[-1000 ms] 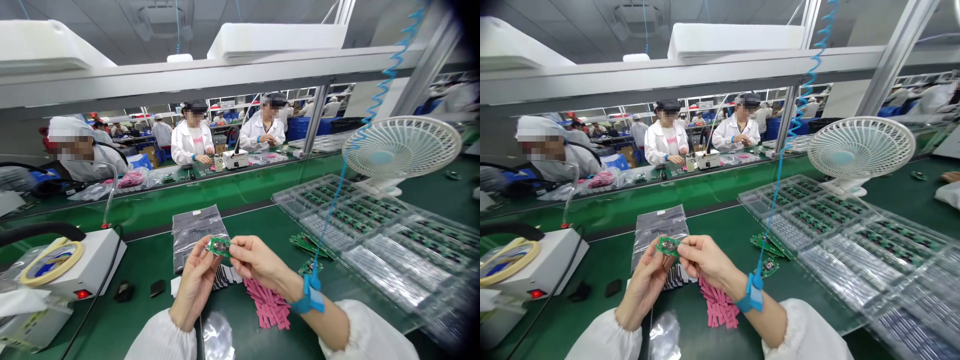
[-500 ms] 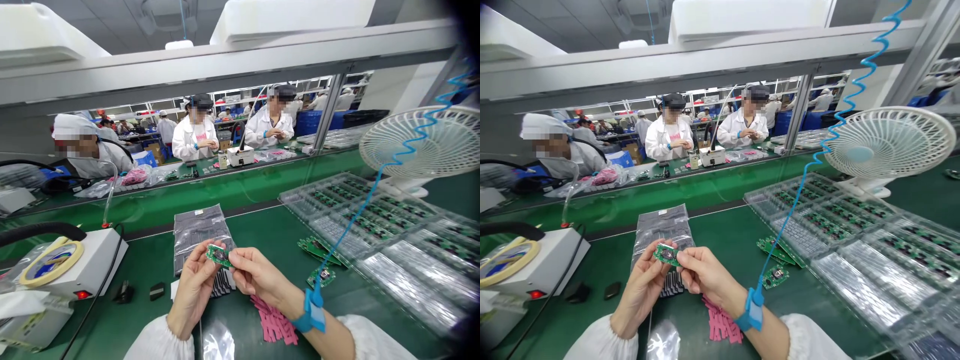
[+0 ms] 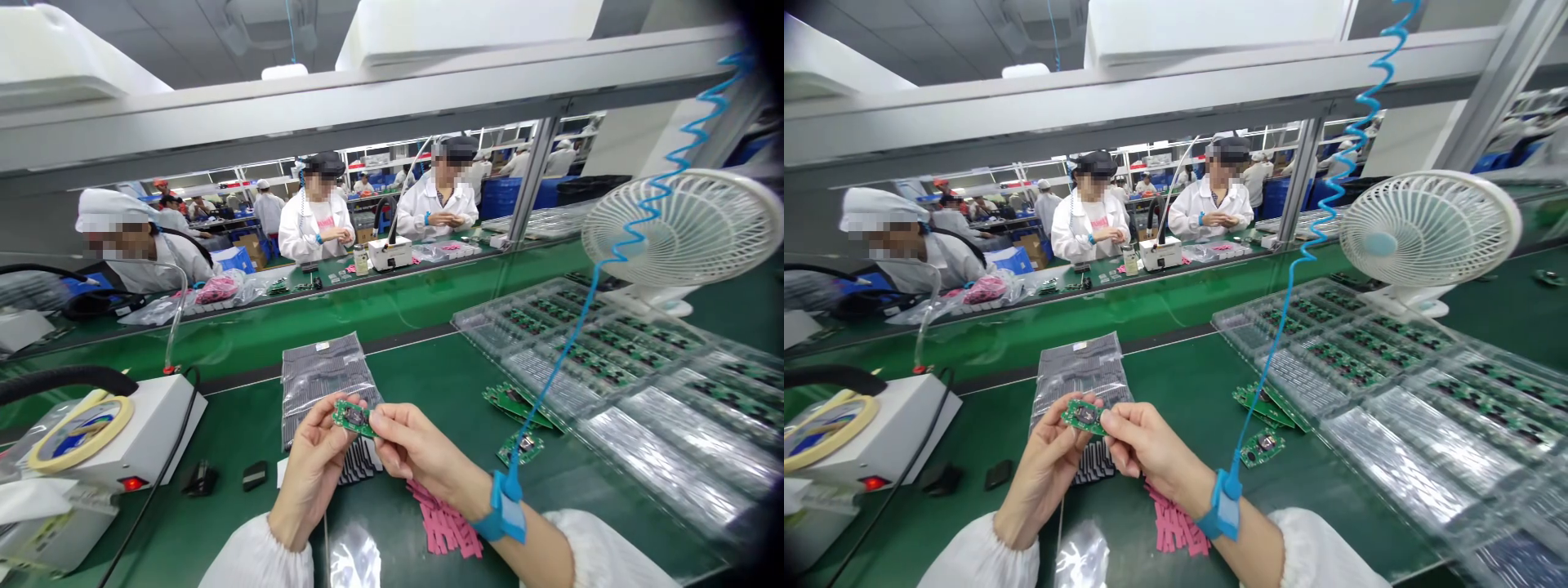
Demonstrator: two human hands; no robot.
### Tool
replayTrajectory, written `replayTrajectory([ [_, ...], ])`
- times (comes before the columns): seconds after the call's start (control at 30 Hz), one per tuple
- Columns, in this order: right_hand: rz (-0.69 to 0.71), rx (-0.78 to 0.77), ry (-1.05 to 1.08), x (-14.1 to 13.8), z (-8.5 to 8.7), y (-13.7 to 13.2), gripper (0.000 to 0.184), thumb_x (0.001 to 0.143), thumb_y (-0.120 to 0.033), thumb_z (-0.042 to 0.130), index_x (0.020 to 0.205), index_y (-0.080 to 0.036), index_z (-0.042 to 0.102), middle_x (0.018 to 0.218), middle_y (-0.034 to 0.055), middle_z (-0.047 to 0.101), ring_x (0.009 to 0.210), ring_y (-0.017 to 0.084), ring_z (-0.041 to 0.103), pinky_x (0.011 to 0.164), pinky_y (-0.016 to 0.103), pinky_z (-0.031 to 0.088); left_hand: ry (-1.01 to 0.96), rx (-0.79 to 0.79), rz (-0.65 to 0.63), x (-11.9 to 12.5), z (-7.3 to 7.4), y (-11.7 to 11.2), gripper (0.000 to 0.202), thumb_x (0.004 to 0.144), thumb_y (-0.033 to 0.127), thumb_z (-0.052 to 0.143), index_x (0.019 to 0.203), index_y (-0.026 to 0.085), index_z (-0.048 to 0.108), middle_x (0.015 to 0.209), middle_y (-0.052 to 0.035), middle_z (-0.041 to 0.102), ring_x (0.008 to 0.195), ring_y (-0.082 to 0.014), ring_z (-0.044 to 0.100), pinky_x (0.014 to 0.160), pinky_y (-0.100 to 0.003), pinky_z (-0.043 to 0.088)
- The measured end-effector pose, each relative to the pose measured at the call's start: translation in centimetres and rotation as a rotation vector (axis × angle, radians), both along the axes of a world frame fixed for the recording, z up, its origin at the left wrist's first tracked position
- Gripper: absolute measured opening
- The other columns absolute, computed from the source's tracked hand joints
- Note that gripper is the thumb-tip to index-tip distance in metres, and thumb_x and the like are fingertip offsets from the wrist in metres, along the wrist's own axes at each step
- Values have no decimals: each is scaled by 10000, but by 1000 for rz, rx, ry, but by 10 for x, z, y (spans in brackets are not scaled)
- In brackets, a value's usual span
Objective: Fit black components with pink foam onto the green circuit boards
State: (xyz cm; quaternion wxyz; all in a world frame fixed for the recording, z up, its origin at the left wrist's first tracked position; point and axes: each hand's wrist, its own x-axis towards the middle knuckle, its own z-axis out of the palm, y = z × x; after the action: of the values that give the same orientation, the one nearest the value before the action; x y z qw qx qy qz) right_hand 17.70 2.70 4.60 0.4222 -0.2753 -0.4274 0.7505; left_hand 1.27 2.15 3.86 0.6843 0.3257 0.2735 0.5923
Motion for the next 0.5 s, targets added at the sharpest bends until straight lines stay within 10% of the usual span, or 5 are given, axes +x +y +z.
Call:
replayTrajectory([
  [0.5, -96, 7, -12, -9, -6, -3, 538, 755, -618, 765, 615, -185, 477, 380, -104, 417, 320, 12, 264, 350, 189, 152, 102, -8, 83, 5, 11, -5, 383, 653, 229, 909, 1004, 185, 761, 994, -84, 795, 941, -220, 744, 844, -263, 567],
])
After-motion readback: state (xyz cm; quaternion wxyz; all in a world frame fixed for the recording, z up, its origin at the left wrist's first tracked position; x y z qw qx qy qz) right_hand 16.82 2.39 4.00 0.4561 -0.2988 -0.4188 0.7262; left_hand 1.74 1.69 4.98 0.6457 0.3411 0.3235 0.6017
